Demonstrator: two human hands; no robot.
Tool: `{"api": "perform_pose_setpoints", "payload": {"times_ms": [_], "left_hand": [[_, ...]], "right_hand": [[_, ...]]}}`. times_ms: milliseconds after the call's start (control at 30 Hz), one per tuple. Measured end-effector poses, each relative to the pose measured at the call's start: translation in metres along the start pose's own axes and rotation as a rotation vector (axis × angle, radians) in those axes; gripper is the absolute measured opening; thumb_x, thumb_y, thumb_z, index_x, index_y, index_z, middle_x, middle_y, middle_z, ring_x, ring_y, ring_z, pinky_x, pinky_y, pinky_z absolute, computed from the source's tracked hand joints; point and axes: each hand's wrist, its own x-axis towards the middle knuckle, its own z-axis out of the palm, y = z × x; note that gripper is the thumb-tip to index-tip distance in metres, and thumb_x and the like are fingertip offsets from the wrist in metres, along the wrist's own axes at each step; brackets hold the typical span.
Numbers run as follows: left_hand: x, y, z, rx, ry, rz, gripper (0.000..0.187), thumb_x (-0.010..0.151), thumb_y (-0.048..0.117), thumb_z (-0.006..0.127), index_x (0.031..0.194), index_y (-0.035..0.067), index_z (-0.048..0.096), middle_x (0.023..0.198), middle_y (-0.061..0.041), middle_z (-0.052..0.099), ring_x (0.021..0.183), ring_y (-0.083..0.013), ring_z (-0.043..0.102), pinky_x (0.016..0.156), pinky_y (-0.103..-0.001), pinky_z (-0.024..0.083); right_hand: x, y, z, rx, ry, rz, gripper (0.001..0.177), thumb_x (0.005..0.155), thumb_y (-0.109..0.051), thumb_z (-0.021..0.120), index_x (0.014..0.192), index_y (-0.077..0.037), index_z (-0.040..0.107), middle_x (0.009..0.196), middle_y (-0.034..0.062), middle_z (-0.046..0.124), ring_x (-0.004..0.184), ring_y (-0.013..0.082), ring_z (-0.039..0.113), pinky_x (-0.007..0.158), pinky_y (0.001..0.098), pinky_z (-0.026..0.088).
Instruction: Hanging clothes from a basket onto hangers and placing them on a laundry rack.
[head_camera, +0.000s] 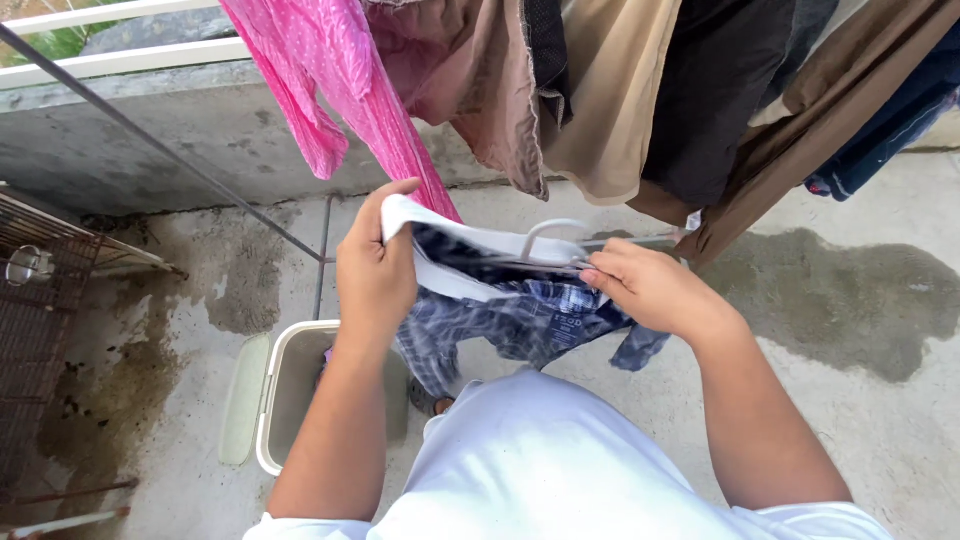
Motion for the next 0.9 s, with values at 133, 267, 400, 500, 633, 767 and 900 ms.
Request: {"api": "perform_pose_setpoints", "payload": {"times_ms": [133,267,400,500,633,767,900], "left_hand": [[-0.001,0.021,-0.015,0.065,-0.381,0.102,0.043,0.089,0.003,0.066,0.131,0.008,0.066,0.095,-0.01,0.074,0.089,-0.0174,0.068,0.078,-0.032,0.054],[-0.011,0.015,-0.027,0.472,-0.757,-0.032,0.068,0.077,0.013,0.078,0.14,0.014,0.056,0.1,-0.018,0.072,0.093,-0.0345,0.069,0.082,-0.042,0.052],[-0.019,-0.009,-0.023,0.673,-0.831,-0.098,0.083,0.072,0.023,0.086,0.146,0.014,0.049,0.118,-0.021,0.065,0.106,-0.0397,0.062,0.089,-0.047,0.049],[-0.013,0.016,-0.017,0.637,-0.659,0.058,0.076,0.074,0.032,0.087,0.139,0.012,0.056,0.116,-0.022,0.062,0.105,-0.0403,0.061,0.089,-0.047,0.049],[0.001,0.016,0.009,0.399,-0.444,0.498,0.046,0.087,0.037,0.073,0.119,0.006,0.063,0.102,-0.021,0.065,0.097,-0.0417,0.063,0.085,-0.049,0.05],[0.005,-0.004,0.035,0.339,-0.661,0.475,0.031,0.104,0.031,0.058,0.094,0.002,0.059,0.088,-0.021,0.065,0.088,-0.0439,0.062,0.076,-0.053,0.047],[0.004,-0.005,0.037,0.292,-0.637,0.424,0.032,0.104,0.03,0.055,0.091,0.001,0.056,0.083,-0.023,0.063,0.084,-0.0459,0.062,0.072,-0.054,0.047]], "right_hand": [[0.0,0.0,0.007,-0.379,0.18,0.077,0.024,0.096,-0.034,0.066,0.092,-0.011,0.069,0.092,0.0084,0.06,0.081,0.0323,0.065,0.07,0.0446,0.049],[-0.001,0.003,-0.009,-0.199,0.423,0.091,0.021,0.098,-0.032,0.066,0.098,-0.013,0.073,0.089,0.0072,0.059,0.076,0.0291,0.064,0.068,0.0416,0.051],[-0.004,0.001,-0.03,-0.24,0.413,0.057,0.019,0.098,-0.031,0.068,0.097,-0.013,0.075,0.087,0.0061,0.06,0.077,0.0269,0.064,0.069,0.0387,0.051],[-0.001,-0.006,-0.041,-0.25,0.337,-0.036,0.019,0.094,-0.03,0.071,0.093,-0.012,0.074,0.087,0.0047,0.061,0.075,0.0244,0.064,0.066,0.0372,0.051],[0.006,-0.019,-0.042,-0.276,0.305,-0.127,0.017,0.089,-0.028,0.076,0.091,-0.012,0.076,0.088,0.0031,0.063,0.075,0.0224,0.064,0.066,0.0359,0.05],[0.006,-0.011,-0.037,-0.071,0.417,-0.185,0.022,0.082,-0.016,0.084,0.102,-0.008,0.076,0.089,0.0042,0.06,0.078,0.0188,0.061,0.066,0.0306,0.048],[-0.009,-0.001,-0.041,-0.004,0.563,-0.218,0.025,0.09,-0.005,0.08,0.114,-0.008,0.076,0.102,0.004,0.062,0.091,0.0146,0.062,0.079,0.0278,0.051]]}}
